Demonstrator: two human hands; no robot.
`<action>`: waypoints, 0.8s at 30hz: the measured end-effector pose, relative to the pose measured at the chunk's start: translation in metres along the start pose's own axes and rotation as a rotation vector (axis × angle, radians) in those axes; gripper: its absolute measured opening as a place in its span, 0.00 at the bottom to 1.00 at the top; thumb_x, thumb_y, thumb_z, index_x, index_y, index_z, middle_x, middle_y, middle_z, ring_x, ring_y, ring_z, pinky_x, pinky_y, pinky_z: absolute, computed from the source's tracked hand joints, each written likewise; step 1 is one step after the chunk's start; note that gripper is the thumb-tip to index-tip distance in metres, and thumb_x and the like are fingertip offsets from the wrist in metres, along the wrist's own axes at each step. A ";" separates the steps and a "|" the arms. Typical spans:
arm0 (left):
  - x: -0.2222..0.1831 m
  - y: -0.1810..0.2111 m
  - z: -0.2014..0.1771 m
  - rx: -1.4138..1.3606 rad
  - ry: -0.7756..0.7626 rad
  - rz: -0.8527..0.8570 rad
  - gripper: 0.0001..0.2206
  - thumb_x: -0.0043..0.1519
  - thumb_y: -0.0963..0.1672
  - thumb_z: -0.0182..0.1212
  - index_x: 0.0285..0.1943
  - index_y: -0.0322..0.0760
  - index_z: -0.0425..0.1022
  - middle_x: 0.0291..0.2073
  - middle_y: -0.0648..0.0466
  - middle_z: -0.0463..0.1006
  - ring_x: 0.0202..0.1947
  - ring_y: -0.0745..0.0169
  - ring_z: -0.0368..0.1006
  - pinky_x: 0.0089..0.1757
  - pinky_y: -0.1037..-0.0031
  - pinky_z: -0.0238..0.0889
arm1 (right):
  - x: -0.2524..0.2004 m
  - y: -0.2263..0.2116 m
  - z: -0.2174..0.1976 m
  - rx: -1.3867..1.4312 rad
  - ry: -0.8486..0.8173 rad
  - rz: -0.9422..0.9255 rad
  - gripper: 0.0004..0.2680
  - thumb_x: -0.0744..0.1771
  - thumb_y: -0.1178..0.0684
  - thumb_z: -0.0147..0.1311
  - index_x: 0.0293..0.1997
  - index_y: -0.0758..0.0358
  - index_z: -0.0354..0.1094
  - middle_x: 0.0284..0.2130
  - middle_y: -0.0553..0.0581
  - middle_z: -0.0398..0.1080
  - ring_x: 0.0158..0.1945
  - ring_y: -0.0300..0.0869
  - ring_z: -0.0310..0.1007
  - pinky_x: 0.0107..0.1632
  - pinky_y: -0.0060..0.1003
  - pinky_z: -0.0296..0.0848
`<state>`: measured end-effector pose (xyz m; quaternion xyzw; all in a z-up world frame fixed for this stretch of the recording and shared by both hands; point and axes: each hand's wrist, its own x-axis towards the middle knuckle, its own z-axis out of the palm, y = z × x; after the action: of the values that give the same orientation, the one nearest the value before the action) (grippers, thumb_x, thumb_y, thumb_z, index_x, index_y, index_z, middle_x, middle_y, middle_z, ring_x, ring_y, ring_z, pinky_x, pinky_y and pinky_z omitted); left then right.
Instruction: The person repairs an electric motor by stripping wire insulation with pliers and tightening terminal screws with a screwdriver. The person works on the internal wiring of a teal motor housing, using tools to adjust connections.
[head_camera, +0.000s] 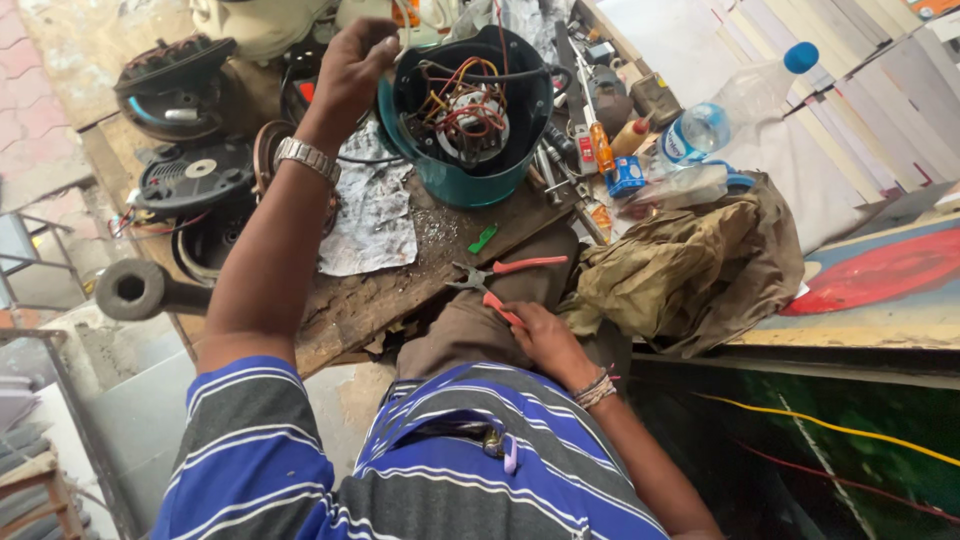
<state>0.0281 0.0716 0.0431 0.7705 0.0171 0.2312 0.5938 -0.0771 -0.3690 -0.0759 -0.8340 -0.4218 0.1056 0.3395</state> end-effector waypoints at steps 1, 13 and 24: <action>0.004 -0.004 0.001 -0.091 -0.030 -0.026 0.13 0.72 0.44 0.57 0.60 0.29 0.73 0.50 0.48 0.81 0.49 0.62 0.76 0.51 0.75 0.70 | 0.001 0.000 0.000 -0.018 0.011 -0.025 0.12 0.65 0.57 0.55 0.54 0.59 0.68 0.39 0.62 0.73 0.43 0.57 0.75 0.43 0.50 0.73; 0.021 -0.013 0.009 -0.363 -0.230 -0.254 0.13 0.70 0.39 0.50 0.61 0.28 0.75 0.48 0.52 0.81 0.45 0.70 0.76 0.50 0.78 0.71 | 0.013 0.003 -0.031 -0.167 0.145 0.276 0.11 0.66 0.43 0.58 0.44 0.60 0.71 0.25 0.66 0.74 0.30 0.61 0.76 0.32 0.54 0.71; 0.018 -0.024 0.020 -0.372 -0.134 -0.244 0.12 0.70 0.37 0.47 0.57 0.28 0.76 0.45 0.51 0.80 0.42 0.68 0.74 0.45 0.78 0.70 | 0.147 0.061 -0.085 -0.371 0.339 0.297 0.10 0.70 0.48 0.58 0.51 0.61 0.67 0.41 0.66 0.75 0.42 0.62 0.75 0.45 0.55 0.71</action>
<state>0.0573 0.0657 0.0230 0.6536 0.0276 0.1053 0.7489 0.0925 -0.3206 -0.0365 -0.9403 -0.2444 -0.0654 0.2276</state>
